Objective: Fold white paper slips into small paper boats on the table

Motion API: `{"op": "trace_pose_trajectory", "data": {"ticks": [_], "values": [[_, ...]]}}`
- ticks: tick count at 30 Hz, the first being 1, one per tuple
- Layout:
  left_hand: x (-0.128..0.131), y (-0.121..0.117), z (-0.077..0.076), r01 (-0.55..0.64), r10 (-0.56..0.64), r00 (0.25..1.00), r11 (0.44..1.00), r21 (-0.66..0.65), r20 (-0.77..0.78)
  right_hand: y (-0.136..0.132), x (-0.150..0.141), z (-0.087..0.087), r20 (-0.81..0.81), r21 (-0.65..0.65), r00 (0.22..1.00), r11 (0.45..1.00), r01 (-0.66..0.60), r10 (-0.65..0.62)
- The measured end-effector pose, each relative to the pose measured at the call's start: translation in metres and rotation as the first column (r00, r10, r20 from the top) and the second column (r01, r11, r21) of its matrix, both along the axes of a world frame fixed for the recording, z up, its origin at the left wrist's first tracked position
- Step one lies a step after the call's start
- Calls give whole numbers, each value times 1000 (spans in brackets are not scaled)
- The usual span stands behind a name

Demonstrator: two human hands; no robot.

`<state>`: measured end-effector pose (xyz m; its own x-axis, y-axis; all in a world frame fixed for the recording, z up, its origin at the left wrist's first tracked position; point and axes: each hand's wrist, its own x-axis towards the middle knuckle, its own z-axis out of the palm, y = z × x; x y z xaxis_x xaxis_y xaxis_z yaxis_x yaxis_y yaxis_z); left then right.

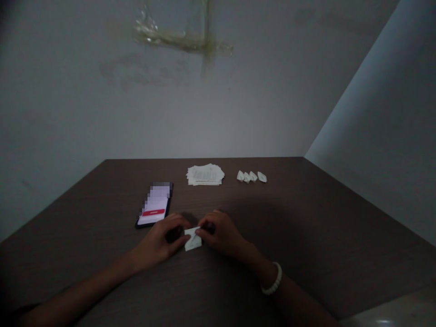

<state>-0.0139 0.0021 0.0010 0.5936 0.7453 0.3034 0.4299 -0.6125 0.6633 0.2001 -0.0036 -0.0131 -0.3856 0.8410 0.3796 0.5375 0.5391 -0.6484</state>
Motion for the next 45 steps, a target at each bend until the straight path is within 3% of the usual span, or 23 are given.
{"op": "trace_pose_trajectory", "data": {"ticks": [8,17,23,29,37,45], "values": [[2,2,3,-109,123,989,981,-160,77,-3,-2,2,-203,-205,978,979,-2,-41],[4,-2,3,-86,133,984,940,-331,122,-2,-3,1,-263,-244,962,970,3,-69],[9,-8,4,-105,148,983,939,-327,111,-2,-3,2,-283,-271,952,962,38,-117],[12,-13,2,-189,213,972,962,-198,103,-1,-2,2,-377,-270,908,959,83,-185],[10,-9,1,-189,250,954,929,-320,162,-1,-1,2,-395,-272,909,962,24,-135],[6,-6,3,-164,254,944,915,-368,210,-5,2,4,-256,-225,965,974,-4,-55]]}}
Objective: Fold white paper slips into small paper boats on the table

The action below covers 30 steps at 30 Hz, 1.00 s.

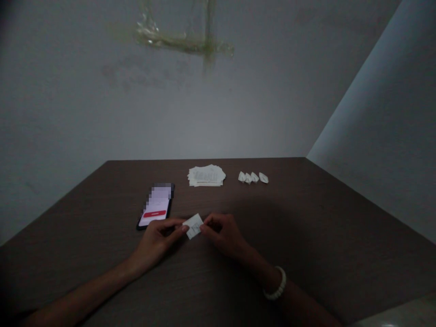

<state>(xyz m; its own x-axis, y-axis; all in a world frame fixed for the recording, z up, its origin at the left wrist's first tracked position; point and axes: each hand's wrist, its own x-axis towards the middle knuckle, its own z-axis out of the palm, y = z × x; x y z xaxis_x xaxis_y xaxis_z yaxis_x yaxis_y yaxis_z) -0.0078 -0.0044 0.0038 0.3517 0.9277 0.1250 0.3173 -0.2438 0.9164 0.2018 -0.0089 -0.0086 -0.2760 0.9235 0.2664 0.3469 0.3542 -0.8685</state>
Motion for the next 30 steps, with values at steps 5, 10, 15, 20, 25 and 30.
{"op": "trace_pose_trajectory", "data": {"ticks": [5,10,15,20,25,30], "values": [[0,-3,0,18,-17,999,1000,22,-51,-1,-3,-1,-35,35,999,998,43,-42],[1,-6,1,47,-40,995,996,81,-88,-1,-5,-4,-35,82,996,993,83,-80],[2,-7,3,21,-1,995,980,199,-100,-2,-6,-1,4,107,998,993,55,-55],[3,-6,7,93,-73,991,979,182,-114,-2,-5,-1,43,103,998,994,32,-36],[3,-6,6,98,-88,993,985,142,-75,-3,-5,1,74,127,997,991,29,-39],[3,-6,6,48,-43,996,996,71,-74,-3,-4,-1,68,155,997,988,16,-27]]}}
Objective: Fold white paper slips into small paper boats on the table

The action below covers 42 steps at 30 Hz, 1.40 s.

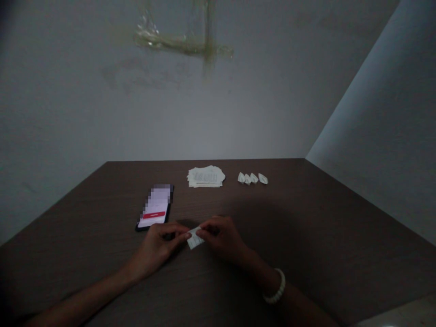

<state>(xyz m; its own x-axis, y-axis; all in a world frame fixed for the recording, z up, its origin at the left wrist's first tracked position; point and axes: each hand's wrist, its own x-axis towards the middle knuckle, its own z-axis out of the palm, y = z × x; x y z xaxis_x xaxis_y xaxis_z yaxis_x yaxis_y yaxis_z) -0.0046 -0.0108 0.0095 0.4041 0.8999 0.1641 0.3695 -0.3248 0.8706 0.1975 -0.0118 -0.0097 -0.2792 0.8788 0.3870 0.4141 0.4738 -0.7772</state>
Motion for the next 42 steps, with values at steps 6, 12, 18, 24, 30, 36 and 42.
{"op": "trace_pose_trajectory", "data": {"ticks": [6,12,18,24,30,36,42], "values": [[-1,3,-7,-88,88,996,995,-49,-16,-1,1,1,7,-49,1000,999,-19,19],[-1,3,-5,-88,88,996,996,-25,-20,-2,0,-2,-42,-140,997,987,-73,68],[-2,0,-4,1,19,991,988,152,-131,1,1,-4,-61,-153,998,988,-5,-5],[-2,-1,-8,11,35,982,969,245,-183,2,2,-4,-45,-150,999,989,13,-19],[-1,-3,-8,17,23,987,969,245,-161,3,1,-5,-43,-141,998,989,30,-36],[1,-4,-5,-33,48,993,991,133,-112,2,0,-2,-13,-140,999,989,51,-53],[1,-5,-4,-24,33,996,993,115,-82,0,0,0,-6,-155,998,986,57,-58]]}}
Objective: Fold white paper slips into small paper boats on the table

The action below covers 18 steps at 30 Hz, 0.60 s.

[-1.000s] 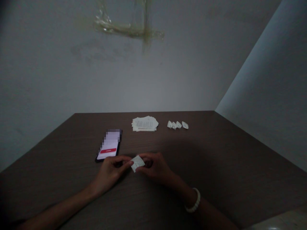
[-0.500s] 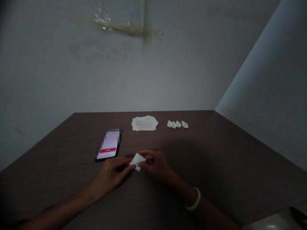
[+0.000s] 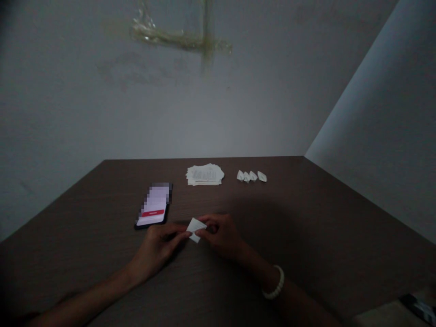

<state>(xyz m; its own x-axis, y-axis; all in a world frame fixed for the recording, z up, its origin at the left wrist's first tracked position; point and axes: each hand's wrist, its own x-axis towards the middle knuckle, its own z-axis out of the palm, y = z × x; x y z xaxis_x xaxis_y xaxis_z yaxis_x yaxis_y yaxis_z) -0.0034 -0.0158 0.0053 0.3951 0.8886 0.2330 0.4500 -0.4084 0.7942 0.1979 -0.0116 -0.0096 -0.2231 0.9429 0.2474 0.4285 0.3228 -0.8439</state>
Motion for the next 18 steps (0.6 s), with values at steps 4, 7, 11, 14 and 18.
{"op": "trace_pose_trajectory", "data": {"ticks": [4,7,11,14,18], "values": [[0,0,-2,7,-7,999,1000,-13,-37,0,0,1,22,-10,999,1000,26,-26],[1,0,-2,-15,14,999,1000,-15,-45,0,0,1,18,-18,1000,1000,24,-23],[1,1,-1,-53,52,999,998,-46,-15,1,0,0,2,-14,1000,1000,5,-5],[1,0,0,-40,39,999,996,-84,-18,1,1,0,0,-16,1000,1000,-3,3],[1,0,2,-19,19,1000,997,-76,1,2,1,-3,15,5,1000,1000,-10,10]]}}
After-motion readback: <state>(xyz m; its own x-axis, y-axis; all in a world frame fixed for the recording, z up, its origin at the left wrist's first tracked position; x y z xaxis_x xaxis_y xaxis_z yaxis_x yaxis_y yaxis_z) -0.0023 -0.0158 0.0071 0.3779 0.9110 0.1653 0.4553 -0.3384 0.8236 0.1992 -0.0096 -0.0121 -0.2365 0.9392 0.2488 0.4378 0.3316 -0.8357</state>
